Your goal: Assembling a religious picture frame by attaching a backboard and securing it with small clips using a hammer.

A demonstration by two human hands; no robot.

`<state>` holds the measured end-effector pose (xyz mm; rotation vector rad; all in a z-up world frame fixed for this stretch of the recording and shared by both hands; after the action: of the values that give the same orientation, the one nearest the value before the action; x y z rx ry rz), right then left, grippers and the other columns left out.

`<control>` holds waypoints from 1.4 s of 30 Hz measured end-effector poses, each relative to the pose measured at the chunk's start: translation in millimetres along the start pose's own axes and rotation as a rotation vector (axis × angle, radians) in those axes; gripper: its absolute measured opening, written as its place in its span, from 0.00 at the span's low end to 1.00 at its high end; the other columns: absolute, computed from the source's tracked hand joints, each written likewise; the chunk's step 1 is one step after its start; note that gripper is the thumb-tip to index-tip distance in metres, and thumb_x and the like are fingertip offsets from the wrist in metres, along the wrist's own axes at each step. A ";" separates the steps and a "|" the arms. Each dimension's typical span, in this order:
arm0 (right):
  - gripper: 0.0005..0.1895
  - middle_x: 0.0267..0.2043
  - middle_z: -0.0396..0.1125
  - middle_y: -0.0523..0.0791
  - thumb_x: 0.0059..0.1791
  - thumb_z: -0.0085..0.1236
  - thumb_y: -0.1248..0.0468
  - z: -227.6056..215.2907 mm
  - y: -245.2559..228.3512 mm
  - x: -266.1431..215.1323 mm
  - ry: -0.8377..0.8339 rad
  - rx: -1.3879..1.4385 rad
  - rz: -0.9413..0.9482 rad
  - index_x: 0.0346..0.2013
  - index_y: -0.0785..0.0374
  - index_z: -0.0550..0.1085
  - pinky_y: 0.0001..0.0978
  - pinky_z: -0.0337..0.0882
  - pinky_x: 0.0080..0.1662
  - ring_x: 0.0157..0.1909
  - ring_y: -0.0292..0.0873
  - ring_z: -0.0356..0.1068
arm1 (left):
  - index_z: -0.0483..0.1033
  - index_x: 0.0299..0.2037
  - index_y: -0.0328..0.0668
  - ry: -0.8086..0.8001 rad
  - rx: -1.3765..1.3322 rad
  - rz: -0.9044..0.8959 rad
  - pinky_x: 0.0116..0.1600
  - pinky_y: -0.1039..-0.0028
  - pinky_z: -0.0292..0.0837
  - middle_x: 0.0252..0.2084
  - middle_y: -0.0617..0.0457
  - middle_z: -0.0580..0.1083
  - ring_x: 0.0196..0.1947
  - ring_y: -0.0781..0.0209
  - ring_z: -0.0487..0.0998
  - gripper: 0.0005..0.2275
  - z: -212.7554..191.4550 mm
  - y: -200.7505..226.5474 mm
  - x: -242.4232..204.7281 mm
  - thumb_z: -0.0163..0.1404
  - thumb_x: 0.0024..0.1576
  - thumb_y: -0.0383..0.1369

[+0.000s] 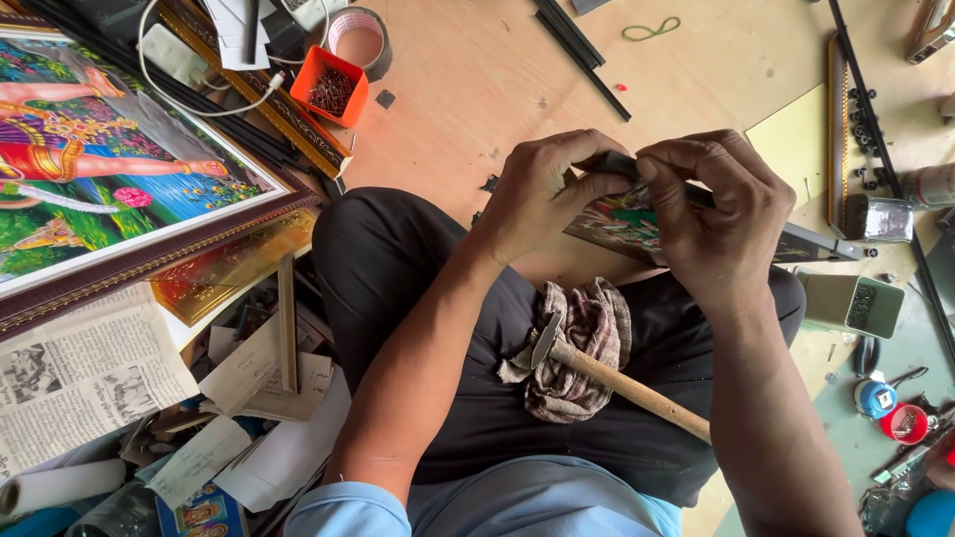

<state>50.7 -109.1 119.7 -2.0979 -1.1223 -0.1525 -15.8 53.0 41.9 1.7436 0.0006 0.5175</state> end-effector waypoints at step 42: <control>0.25 0.51 0.70 0.46 0.46 0.63 0.62 -4.9 -36.2 -110.9 -0.109 -0.347 -0.186 0.58 0.58 0.74 0.43 0.67 0.53 0.53 0.49 0.68 | 0.74 0.40 0.39 0.084 -0.187 0.087 0.32 0.82 0.68 0.41 0.56 0.72 0.34 0.75 0.73 0.02 5.4 -1.4 -8.2 0.54 0.61 0.24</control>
<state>-43.3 -174.3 96.6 -2.3220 -1.4415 -0.3465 -21.0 46.1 37.0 1.5429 -0.0629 0.6344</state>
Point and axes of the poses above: each hand's wrist, its own x-axis towards the middle knuckle, its own z-axis out of the palm, y = z × x, the point moved 2 cm from there along x, towards the middle knuckle
